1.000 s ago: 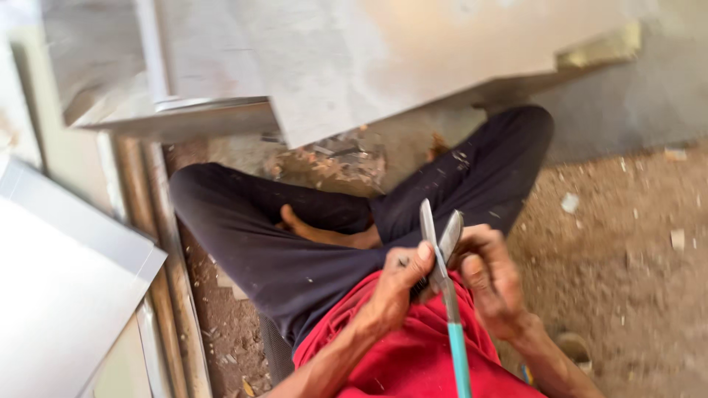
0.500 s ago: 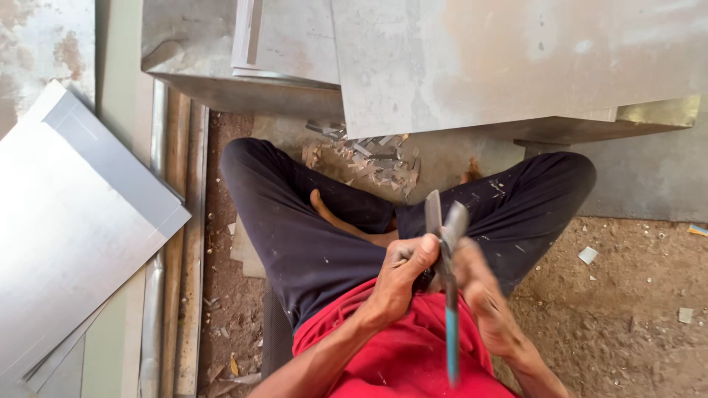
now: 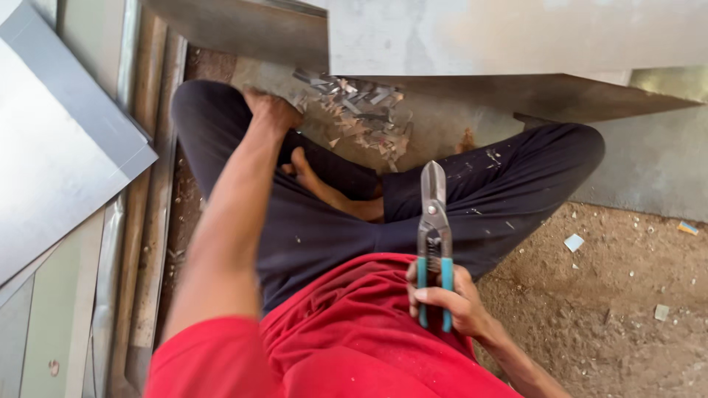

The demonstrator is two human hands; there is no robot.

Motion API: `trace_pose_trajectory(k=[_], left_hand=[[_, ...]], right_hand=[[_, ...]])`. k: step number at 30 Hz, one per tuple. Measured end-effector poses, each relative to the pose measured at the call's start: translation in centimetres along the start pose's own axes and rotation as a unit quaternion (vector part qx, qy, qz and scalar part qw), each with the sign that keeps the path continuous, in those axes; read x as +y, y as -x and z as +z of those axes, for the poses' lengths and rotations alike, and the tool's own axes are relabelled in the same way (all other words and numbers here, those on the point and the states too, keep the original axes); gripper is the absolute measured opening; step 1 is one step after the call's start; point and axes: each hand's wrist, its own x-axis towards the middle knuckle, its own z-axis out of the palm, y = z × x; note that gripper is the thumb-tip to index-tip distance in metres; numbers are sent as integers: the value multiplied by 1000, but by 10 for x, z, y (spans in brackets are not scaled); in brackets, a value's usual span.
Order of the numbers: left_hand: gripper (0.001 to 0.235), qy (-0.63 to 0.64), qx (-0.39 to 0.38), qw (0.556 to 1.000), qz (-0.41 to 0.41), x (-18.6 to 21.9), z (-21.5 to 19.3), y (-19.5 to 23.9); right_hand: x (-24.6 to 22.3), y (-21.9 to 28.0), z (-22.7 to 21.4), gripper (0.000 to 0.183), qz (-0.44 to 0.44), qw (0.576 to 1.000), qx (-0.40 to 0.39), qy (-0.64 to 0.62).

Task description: The person organizes several metal sheets, selects one, and uses metal snips to cut a rectangular notch out of its corner.

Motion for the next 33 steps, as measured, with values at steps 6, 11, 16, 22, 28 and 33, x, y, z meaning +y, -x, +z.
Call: trace_pose_trajectory(k=[6,11,16,22,28,33], left_hand=[[46,313,-163,929,110,32,-34,4],[49,676,-9,683,274,31,-45,64],[32,870,170,391,247,39,-81,124],[14,874,185,417,167,82,-69,154],[21,913,130,368,115,92,-46,148],[20,927,103,348,97,89,-52,149]], right_hand=[[3,37,-42,25,-49,985,90,138],[6,43,-36,24,-54,954,207,208],[-3,30,-23,21,-207,939,207,180],[-12,-18,-11,23,-220,962,134,92],[-56,-29,10,50,96,951,139,258],[-105,-55,31,72,150,969,19,195]])
